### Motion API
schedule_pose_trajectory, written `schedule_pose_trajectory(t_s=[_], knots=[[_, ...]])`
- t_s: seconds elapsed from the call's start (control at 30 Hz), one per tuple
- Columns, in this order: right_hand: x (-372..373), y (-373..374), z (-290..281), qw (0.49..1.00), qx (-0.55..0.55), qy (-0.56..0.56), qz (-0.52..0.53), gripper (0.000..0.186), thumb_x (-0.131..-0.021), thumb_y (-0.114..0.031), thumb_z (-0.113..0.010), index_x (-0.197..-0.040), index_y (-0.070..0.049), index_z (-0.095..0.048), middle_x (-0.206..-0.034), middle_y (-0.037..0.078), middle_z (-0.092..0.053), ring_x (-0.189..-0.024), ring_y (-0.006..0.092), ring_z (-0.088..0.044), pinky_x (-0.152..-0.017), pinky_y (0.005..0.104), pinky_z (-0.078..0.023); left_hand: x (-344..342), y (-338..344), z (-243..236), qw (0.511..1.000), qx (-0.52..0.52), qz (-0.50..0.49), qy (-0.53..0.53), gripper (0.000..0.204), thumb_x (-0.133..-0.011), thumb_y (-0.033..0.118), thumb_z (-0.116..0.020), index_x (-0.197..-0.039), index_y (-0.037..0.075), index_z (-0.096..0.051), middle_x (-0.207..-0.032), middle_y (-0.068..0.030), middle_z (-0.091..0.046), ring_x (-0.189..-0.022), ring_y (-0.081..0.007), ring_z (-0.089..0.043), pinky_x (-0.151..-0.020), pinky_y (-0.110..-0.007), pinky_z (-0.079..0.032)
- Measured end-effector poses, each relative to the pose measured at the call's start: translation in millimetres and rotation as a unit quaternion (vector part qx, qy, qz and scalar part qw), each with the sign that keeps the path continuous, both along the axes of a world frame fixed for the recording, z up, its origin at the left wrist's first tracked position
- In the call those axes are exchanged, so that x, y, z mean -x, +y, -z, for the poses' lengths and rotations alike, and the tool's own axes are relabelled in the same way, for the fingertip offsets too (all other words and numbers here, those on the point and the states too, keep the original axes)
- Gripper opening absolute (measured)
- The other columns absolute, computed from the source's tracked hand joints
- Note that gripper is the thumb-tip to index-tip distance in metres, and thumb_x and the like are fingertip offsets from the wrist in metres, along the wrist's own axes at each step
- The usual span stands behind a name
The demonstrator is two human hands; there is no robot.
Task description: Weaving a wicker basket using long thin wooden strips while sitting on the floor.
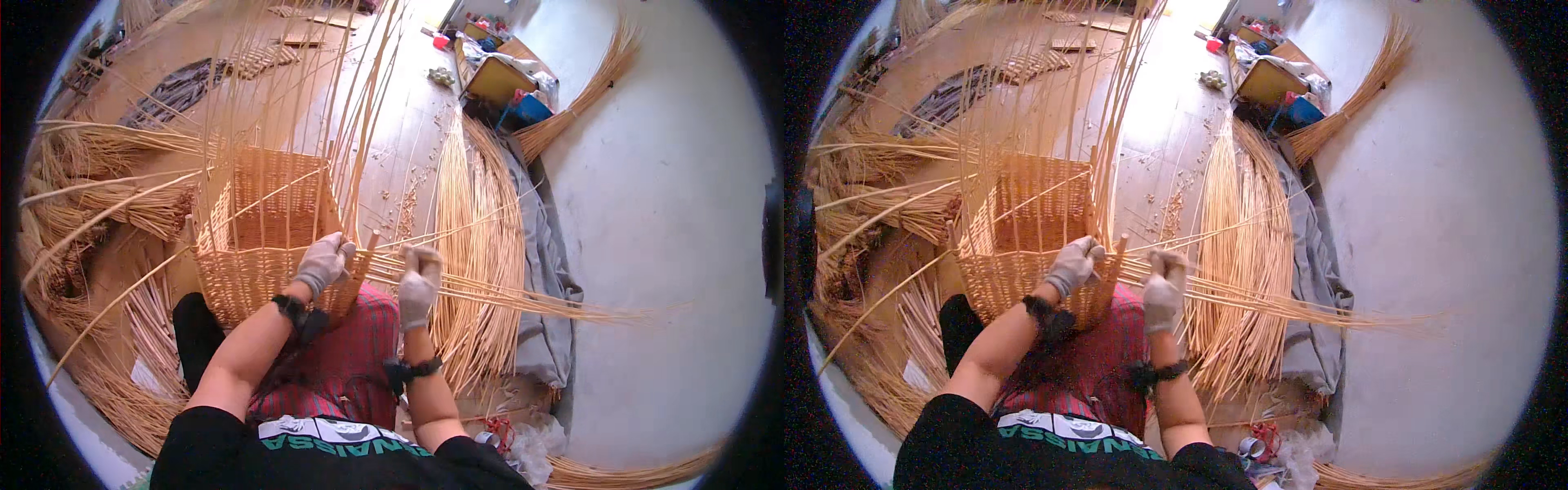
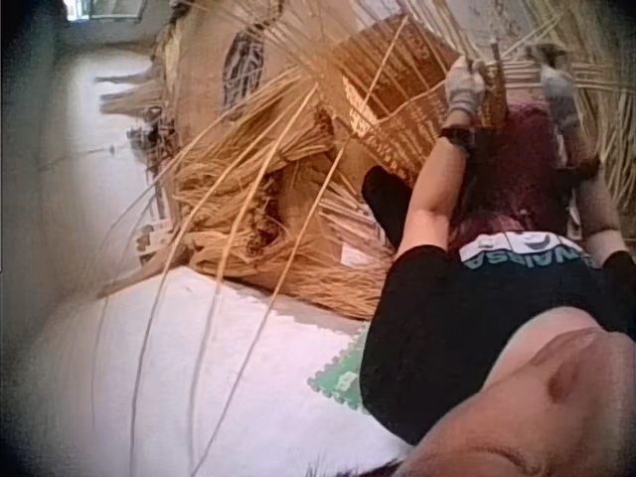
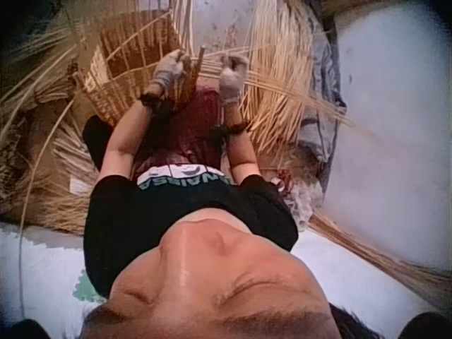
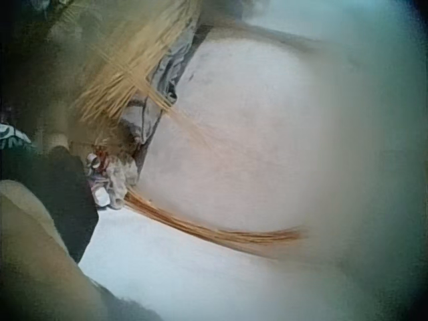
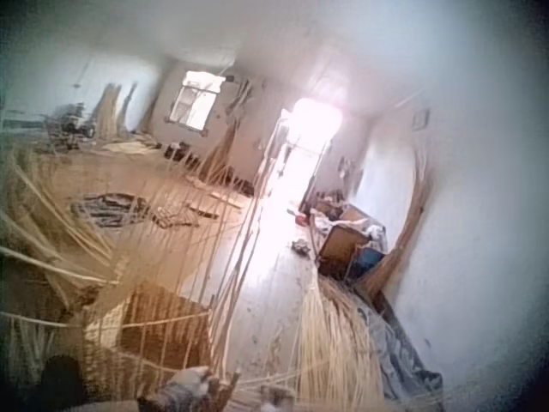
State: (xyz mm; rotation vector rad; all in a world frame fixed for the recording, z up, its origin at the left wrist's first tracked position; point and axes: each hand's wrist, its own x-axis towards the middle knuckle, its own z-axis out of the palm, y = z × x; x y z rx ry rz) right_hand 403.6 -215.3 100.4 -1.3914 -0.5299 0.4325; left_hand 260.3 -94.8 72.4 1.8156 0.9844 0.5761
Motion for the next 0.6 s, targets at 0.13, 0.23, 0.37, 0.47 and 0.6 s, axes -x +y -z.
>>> schedule_pose_trajectory(t_s=[0.13, 0.23, 0.37, 0.47, 0.6], knots=[[-9.4, 100.5, -45.7, 0.866, -0.024, -0.488, -0.107, 0.059, -0.094, 0.006, -0.052, -0.149, -0.012, -0.04, -0.102, 0.01, -0.068, -0.086, 0.019, -0.067, -0.076, 0.0336, -0.055, -9.9, -2.0, 13.6, 0.984, -0.148, -0.095, -0.003, 0.034, -0.101, 0.037, -0.055, -0.091, 0.005, -0.062, -0.078, -0.0161, -0.065, -0.061, -0.0256, -0.065, -0.059, -0.038, -0.051], [-41.7, 128.5, -55.6, 0.967, -0.187, -0.071, -0.155, 0.064, -0.099, 0.0, -0.049, -0.155, -0.018, -0.024, -0.093, 0.008, -0.066, -0.077, 0.0179, -0.064, -0.073, 0.0319, -0.054, -8.9, -2.3, 13.8, 0.991, -0.073, -0.091, 0.07, 0.044, -0.099, 0.046, -0.054, -0.088, 0.004, -0.061, -0.083, -0.0193, -0.065, -0.081, -0.0396, -0.062, -0.07, -0.046, -0.046], [-79.3, 63.5, -8.5, 0.988, -0.142, -0.054, 0.021, 0.02, -0.108, -0.019, -0.04, -0.126, -0.013, -0.044, -0.075, 0.004, -0.061, -0.066, 0.0132, -0.058, -0.067, 0.028, -0.054, -6.0, -8.8, 7.0, 0.993, -0.081, -0.08, 0.015, 0.034, -0.098, 0.038, -0.059, -0.093, 0.005, -0.064, -0.089, -0.0175, -0.068, -0.083, -0.0361, -0.064, -0.071, -0.042, -0.048], [-89.0, 35.2, 41.4, 0.99, -0.095, -0.059, 0.082, 0.017, -0.108, -0.02, -0.039, -0.121, -0.012, -0.046, -0.07, 0.003, -0.058, -0.06, 0.0126, -0.057, -0.058, 0.0271, -0.052, 5.0, -22.3, 1.8, 0.993, -0.041, -0.032, -0.11, 0.019, -0.096, 0.024, -0.066, -0.098, 0.005, -0.066, -0.082, -0.0111, -0.066, -0.074, -0.0234, -0.064, -0.065, -0.035, -0.049], [-94.2, 48.1, 73.9, 0.985, -0.121, -0.056, 0.112, 0.018, -0.108, -0.018, -0.039, -0.125, -0.014, -0.046, -0.066, 0.003, -0.056, -0.052, 0.0133, -0.055, -0.051, 0.0272, -0.051, 24.1, -30.9, -5.3, 0.931, -0.353, -0.092, 0.018, 0.044, -0.088, 0.021, -0.073, -0.129, 0.015, -0.059, -0.121, -0.0067, -0.067, -0.099, -0.0236, -0.066, -0.086, -0.039, -0.05]])
